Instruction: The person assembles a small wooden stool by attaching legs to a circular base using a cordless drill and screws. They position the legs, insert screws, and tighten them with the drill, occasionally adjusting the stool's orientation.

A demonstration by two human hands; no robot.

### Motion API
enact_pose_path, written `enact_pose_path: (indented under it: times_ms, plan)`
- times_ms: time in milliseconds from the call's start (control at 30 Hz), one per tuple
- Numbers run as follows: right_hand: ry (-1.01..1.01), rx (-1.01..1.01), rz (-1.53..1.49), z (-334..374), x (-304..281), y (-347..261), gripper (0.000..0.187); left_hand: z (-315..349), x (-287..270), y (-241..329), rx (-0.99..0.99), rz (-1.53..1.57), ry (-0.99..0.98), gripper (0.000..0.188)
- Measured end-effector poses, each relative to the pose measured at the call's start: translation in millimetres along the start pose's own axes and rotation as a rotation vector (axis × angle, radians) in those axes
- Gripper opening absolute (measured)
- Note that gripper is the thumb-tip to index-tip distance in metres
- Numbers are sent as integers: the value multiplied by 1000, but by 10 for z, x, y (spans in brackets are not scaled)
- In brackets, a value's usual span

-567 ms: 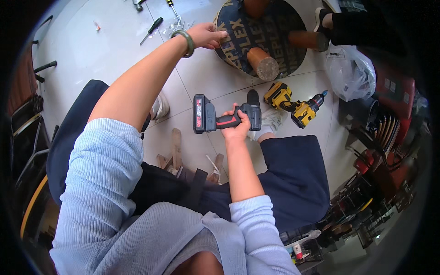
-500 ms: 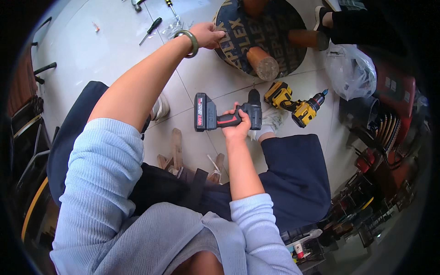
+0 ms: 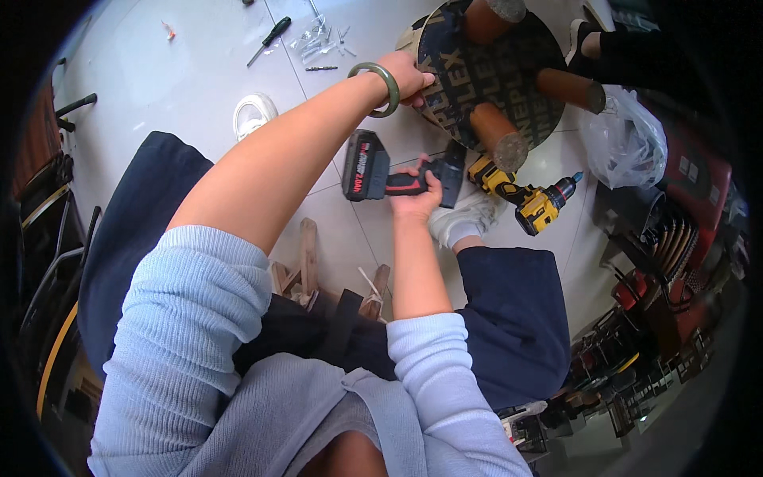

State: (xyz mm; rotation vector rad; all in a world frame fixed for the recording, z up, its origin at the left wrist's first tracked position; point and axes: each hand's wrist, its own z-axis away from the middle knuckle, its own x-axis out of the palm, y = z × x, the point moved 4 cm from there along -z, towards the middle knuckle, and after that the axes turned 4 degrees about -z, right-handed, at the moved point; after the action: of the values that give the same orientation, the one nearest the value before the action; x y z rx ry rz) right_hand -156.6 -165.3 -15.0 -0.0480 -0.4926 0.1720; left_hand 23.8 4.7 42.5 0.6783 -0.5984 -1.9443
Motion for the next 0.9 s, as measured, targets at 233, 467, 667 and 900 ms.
enact_pose_path:
  times_ms: [233,467,667,900]
  plan:
    - [-46,71,185,19,-71,-73,44,-18,48,-8,19,-45,68,38]
    - [-21,-46,44,-36,-106,-292,41,30,-14,2,28,74,39,28]
    - [-83,34,176,-271,-13,-19,41,75,22,82,34,66,70,29]
    - [-41,-61,43,-135,-53,-330,41,40,45,28,22,176,20,29]
